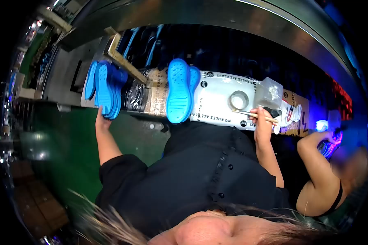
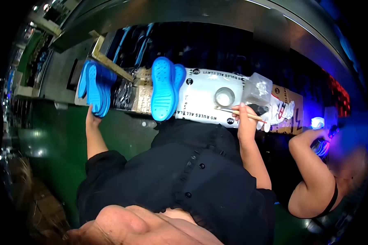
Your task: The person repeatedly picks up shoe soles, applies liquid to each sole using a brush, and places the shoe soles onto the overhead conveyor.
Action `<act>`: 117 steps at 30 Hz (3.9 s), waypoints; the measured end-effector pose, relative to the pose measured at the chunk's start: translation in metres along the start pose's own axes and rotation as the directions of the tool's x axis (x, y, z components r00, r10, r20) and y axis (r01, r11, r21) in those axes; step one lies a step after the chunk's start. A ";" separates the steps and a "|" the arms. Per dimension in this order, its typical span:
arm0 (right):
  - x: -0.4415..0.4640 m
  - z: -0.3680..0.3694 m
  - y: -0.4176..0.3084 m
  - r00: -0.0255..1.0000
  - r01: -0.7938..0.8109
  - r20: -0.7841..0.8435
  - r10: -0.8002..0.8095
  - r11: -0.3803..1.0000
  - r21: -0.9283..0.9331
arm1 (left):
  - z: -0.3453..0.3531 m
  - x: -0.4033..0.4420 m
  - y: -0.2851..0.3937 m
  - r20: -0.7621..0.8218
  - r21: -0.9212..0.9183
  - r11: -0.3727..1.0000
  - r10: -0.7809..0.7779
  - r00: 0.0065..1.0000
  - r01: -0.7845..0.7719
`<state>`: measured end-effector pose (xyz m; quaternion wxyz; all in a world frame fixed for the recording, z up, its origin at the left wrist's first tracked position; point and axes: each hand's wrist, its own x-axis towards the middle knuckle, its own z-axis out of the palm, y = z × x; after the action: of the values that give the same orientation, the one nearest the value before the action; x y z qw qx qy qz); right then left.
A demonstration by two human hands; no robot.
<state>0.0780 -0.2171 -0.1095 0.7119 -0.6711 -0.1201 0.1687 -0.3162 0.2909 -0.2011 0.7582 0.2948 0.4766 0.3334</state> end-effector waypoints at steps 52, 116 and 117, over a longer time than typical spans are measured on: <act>-0.009 -0.006 -0.009 1.000 0.011 0.001 -0.011 0.992 0.124 | 0.235 -0.187 -0.094 0.529 0.138 0.939 0.198 0.825 -0.314; -0.017 0.015 -0.049 0.632 0.767 0.311 -0.710 0.516 -0.382 | 0.341 -0.216 -0.179 0.802 -0.041 0.363 0.567 0.185 -0.931; -0.017 0.017 -0.050 0.616 0.780 0.330 -0.715 0.496 -0.383 | 0.342 -0.217 -0.179 0.802 -0.041 0.363 0.567 0.186 -0.931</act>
<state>0.0594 -0.2103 -0.0573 0.5090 -0.6967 -0.4825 -0.1507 -0.0316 -0.0319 -0.0971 0.4961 0.7675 -0.0116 0.4059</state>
